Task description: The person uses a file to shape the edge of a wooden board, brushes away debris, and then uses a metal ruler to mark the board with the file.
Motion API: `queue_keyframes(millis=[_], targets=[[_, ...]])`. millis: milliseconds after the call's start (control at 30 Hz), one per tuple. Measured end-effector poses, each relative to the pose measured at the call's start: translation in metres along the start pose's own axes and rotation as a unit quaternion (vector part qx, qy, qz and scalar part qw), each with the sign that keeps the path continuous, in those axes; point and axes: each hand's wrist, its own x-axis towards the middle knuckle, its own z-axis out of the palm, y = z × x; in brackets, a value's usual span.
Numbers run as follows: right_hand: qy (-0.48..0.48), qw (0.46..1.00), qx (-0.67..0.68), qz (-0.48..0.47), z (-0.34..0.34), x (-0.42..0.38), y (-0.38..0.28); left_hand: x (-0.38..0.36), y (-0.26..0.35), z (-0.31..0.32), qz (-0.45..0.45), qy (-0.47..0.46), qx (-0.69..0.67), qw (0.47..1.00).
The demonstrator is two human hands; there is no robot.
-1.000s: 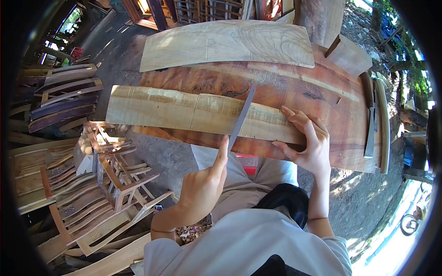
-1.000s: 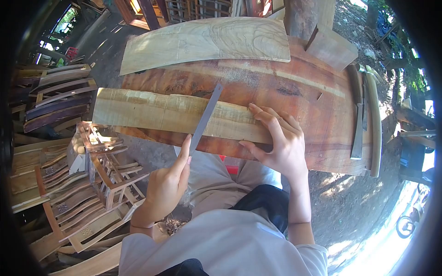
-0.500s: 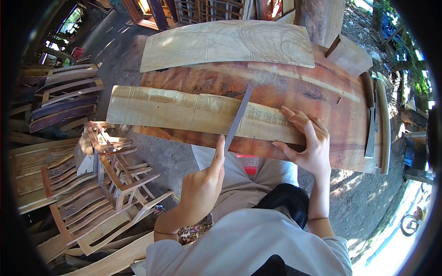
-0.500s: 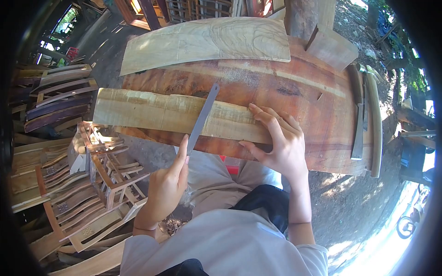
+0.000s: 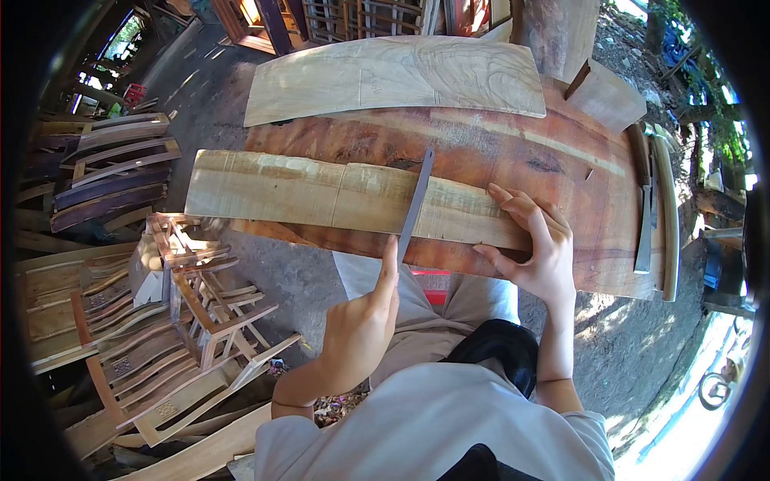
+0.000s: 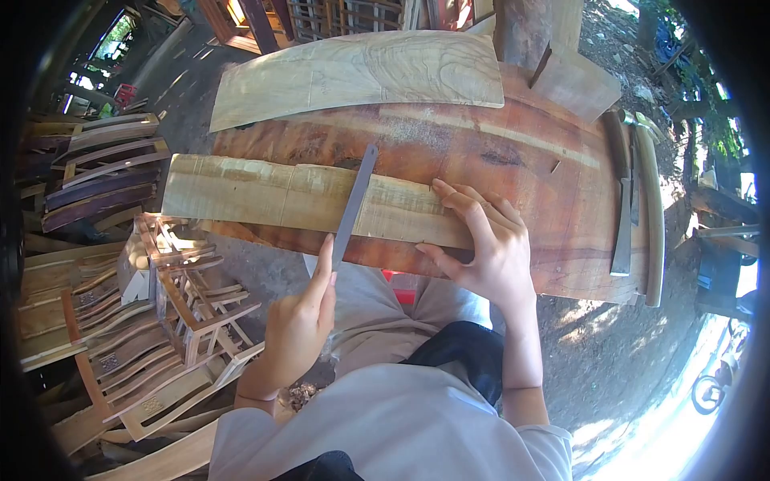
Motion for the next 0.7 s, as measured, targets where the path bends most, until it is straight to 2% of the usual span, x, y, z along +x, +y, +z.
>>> queue_keyframes(millis=[167, 367, 500, 567, 700], targets=[[-0.002, 1.0, -0.003, 0.002, -0.001, 0.001, -0.001, 0.016, 0.006, 0.01, -0.003, 0.007, 0.005, 1.0], [-0.016, 1.0, -0.007, 0.015, -0.003, 0.001, -0.003, -0.008, 0.02, 0.007, -0.021, -0.014, 0.074, 0.997], [-0.011, 1.0, -0.002, -0.001, -0.001, 0.002, -0.003, -0.007, 0.021, 0.013, -0.054, -0.001, 0.061, 0.997], [-0.009, 1.0, 0.003, -0.002, -0.002, 0.003, -0.003, 0.008, 0.018, 0.021, -0.029, 0.049, 0.03, 0.998], [-0.008, 1.0, 0.003, 0.002, -0.002, 0.003, -0.004, 0.018, 0.016, 0.024, -0.004, 0.041, 0.045, 0.998]])
